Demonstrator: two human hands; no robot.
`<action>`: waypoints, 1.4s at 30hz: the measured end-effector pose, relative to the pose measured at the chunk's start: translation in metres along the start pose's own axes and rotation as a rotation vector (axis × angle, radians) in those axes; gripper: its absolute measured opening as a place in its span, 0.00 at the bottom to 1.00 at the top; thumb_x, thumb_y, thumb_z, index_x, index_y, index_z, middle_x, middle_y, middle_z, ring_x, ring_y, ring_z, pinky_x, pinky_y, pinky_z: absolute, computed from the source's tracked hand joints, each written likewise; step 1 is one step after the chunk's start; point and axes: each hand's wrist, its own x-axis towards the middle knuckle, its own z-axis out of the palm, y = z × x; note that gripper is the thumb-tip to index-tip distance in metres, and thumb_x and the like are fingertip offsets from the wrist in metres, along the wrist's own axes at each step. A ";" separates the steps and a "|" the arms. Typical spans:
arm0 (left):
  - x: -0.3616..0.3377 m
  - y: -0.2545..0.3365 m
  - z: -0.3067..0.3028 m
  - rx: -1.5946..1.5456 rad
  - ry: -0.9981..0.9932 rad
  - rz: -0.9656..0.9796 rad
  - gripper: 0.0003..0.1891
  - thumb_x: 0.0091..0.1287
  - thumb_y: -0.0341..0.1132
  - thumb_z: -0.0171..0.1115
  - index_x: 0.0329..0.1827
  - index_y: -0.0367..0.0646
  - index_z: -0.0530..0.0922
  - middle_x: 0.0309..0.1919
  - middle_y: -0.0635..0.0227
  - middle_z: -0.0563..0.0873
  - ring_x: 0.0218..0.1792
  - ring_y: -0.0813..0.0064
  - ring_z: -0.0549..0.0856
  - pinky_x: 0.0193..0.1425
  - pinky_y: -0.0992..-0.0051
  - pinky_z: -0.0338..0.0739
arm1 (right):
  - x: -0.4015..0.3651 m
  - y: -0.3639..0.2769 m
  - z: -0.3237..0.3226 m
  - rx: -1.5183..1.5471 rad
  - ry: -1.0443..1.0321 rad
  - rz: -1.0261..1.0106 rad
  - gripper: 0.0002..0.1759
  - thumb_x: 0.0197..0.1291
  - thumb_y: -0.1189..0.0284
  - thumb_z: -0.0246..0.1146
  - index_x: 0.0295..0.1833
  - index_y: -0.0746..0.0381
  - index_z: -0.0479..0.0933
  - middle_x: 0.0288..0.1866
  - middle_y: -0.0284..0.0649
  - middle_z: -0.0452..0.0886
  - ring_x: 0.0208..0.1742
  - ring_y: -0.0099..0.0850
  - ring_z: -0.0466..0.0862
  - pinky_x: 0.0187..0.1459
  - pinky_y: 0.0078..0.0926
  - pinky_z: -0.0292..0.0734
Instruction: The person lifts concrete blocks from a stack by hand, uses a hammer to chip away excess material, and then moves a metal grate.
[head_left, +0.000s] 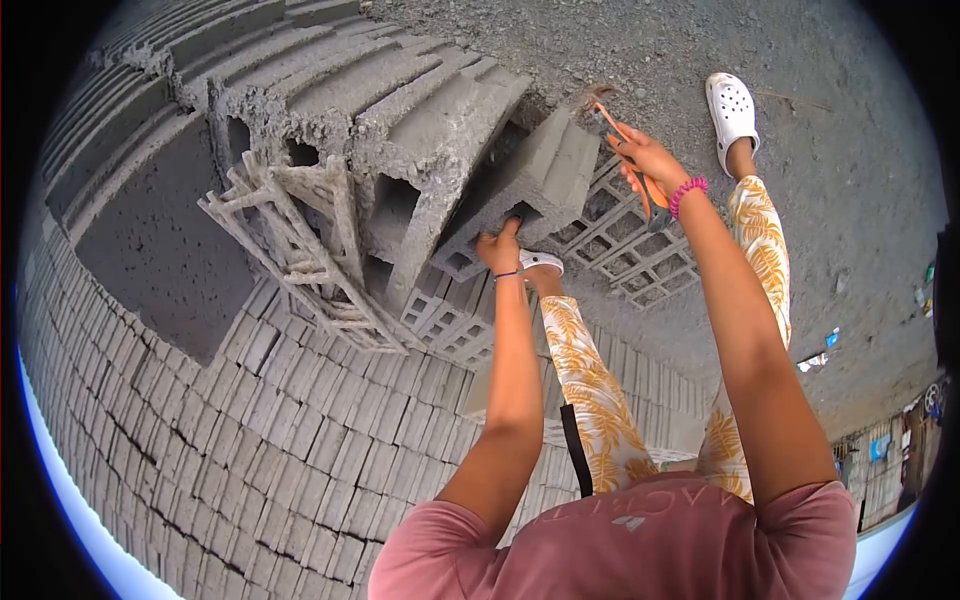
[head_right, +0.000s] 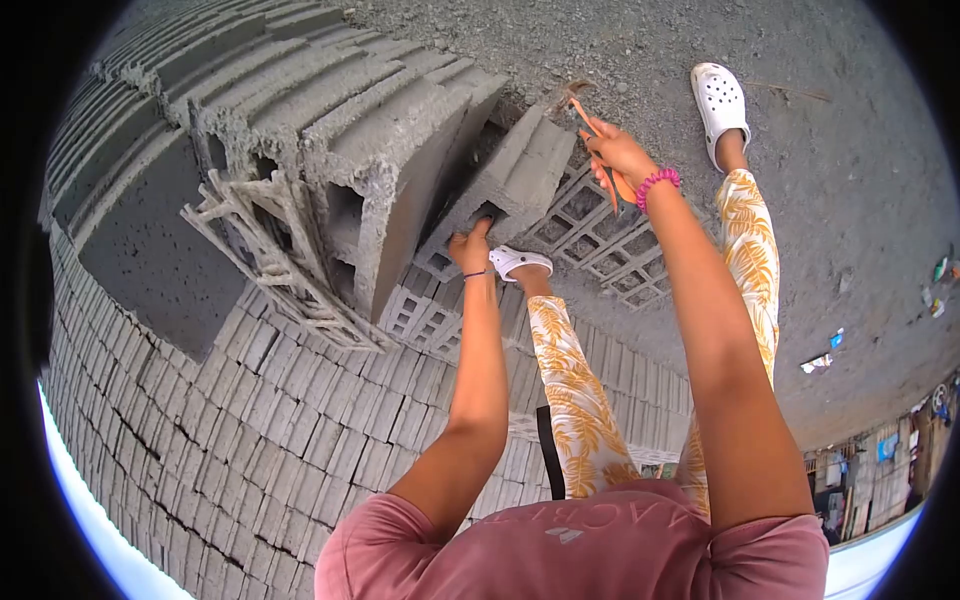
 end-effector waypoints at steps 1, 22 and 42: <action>0.000 -0.001 -0.003 -0.028 -0.012 -0.020 0.09 0.40 0.23 0.65 0.25 0.30 0.76 0.27 0.66 0.80 0.26 0.78 0.76 0.31 0.78 0.71 | -0.002 0.001 -0.002 0.041 0.075 -0.044 0.31 0.56 0.72 0.48 0.67 0.53 0.47 0.20 0.34 0.67 0.15 0.21 0.67 0.15 0.20 0.67; 0.001 0.010 -0.013 0.005 0.034 -0.068 0.08 0.39 0.23 0.66 0.17 0.34 0.73 0.21 0.68 0.77 0.22 0.78 0.73 0.26 0.77 0.69 | -0.024 -0.032 -0.022 0.054 0.094 -0.175 0.31 0.58 0.71 0.47 0.67 0.52 0.45 0.18 0.33 0.67 0.13 0.19 0.67 0.13 0.17 0.67; 0.025 0.013 0.053 0.707 0.192 -0.229 0.24 0.35 0.43 0.69 0.24 0.26 0.77 0.26 0.48 0.81 0.30 0.58 0.82 0.35 0.67 0.74 | -0.103 0.011 -0.049 0.291 0.358 -0.278 0.32 0.58 0.71 0.47 0.67 0.49 0.45 0.21 0.35 0.68 0.14 0.21 0.67 0.14 0.18 0.67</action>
